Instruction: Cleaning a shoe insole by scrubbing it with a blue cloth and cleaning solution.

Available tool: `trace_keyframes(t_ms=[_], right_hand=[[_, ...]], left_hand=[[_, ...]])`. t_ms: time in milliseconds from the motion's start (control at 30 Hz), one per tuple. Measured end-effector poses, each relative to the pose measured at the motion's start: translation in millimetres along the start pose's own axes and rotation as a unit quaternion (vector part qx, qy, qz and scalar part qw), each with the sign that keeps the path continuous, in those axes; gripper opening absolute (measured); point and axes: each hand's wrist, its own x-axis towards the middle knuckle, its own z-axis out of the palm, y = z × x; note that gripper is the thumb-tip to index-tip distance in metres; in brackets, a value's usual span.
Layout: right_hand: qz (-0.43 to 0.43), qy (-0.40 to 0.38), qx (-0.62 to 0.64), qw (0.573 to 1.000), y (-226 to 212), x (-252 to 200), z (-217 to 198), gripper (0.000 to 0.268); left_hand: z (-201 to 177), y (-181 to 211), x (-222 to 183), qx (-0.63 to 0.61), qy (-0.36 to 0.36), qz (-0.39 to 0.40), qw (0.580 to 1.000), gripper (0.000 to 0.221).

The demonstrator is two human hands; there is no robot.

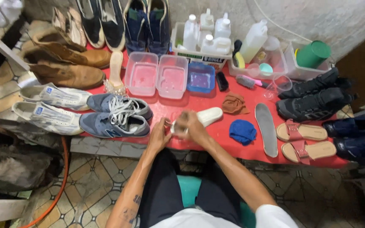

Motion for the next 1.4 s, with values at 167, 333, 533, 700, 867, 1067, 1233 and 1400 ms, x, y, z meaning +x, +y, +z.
trace_keyframes(t_ms=[167, 333, 533, 700, 867, 1067, 1233, 1400], right_hand=[[-0.392, 0.002, -0.591, 0.705, 48.9, 58.4, -73.1, 0.058], [-0.452, -0.061, -0.551, 0.698, 60.7, 49.5, -55.3, 0.055], [-0.396, 0.088, -0.633, 0.659, 60.7, 50.4, -43.4, 0.057], [-0.361, 0.086, -0.662, 0.651, 59.6, 54.9, -52.3, 0.055], [-0.370, 0.081, -0.647, 0.662, 65.2, 25.3, -30.8, 0.060], [-0.453, 0.009, -0.546, 0.705, 63.1, -5.3, -52.9, 0.061], [-0.442, 0.059, -0.468, 0.763, 44.5, -50.1, -88.0, 0.063], [-0.366, 0.219, -0.359, 0.830, 40.4, -92.7, -121.5, 0.056]], left_hand=[[2.7, -8.5, 2.1, -0.003, -0.002, 0.009, 1.000, 0.053], [2.9, -10.2, 3.3, 0.021, -0.003, 0.021, 1.000, 0.049], [0.0, -7.6, 1.4, -0.006, 0.007, 0.025, 1.000, 0.048], [7.1, -15.2, 1.1, -0.003, 0.007, 0.021, 1.000, 0.050], [9.4, -22.2, 9.6, 0.013, 0.015, 0.030, 0.999, 0.034], [16.1, 18.4, 37.7, 0.012, 0.045, 0.105, 0.993, 0.030], [44.8, 23.0, 83.2, 0.070, -0.025, 0.180, 0.981, 0.041], [53.4, 67.0, 99.7, 0.404, -0.190, 0.326, 0.833, 0.057]])
